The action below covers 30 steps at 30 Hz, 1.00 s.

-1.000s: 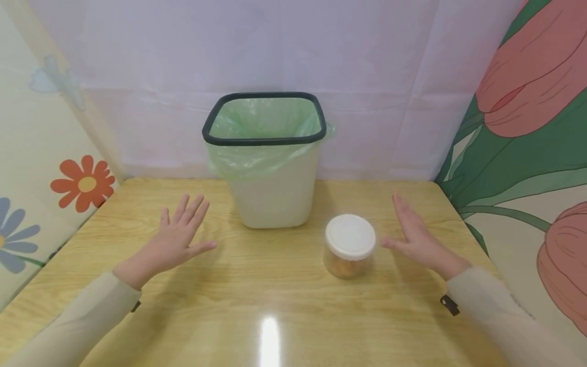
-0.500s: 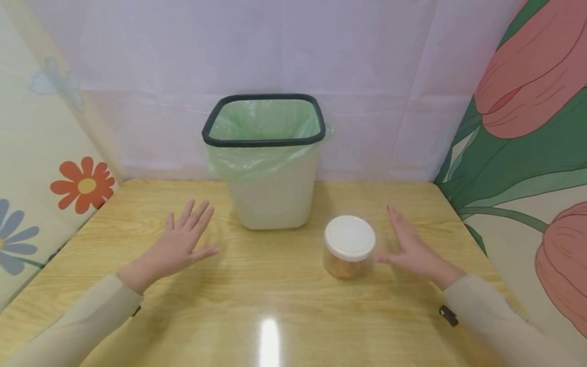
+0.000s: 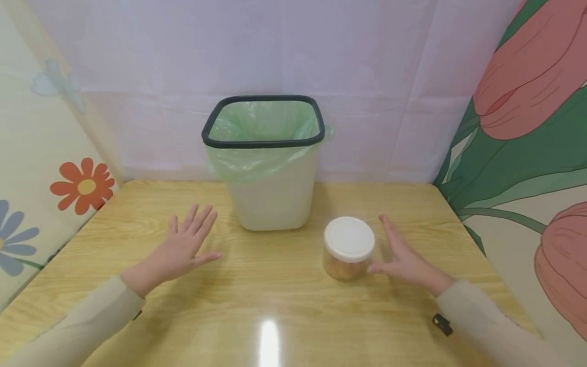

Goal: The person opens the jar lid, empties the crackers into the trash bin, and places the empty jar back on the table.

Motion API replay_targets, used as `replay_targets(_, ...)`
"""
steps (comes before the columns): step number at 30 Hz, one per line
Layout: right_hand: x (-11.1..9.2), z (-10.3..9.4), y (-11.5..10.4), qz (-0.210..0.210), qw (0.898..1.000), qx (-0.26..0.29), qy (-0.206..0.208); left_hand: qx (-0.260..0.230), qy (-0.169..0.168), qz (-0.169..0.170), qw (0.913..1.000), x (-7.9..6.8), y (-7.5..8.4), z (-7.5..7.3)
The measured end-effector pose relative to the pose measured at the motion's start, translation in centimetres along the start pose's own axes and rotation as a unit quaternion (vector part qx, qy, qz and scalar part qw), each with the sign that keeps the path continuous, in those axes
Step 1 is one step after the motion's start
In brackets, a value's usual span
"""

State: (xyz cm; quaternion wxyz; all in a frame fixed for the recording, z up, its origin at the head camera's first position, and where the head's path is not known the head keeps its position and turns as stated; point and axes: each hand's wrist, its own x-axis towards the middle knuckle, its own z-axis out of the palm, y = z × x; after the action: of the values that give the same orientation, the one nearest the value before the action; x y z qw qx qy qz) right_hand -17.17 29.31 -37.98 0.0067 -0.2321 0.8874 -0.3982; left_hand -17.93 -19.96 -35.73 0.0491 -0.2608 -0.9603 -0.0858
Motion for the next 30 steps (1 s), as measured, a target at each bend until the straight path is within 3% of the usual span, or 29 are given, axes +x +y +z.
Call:
replay_targets(11,-0.3,0.9,0.4,-0.007,1.0,0.016,0.008,0.011,0.0,0.014,0.9998,-0.1,0.3,0.7)
replay_targets(30,0.1,1.9,0.7,0.02,0.999,0.03,-0.01,0.009,-0.003,0.047,0.9989,0.4,1.0,2.3)
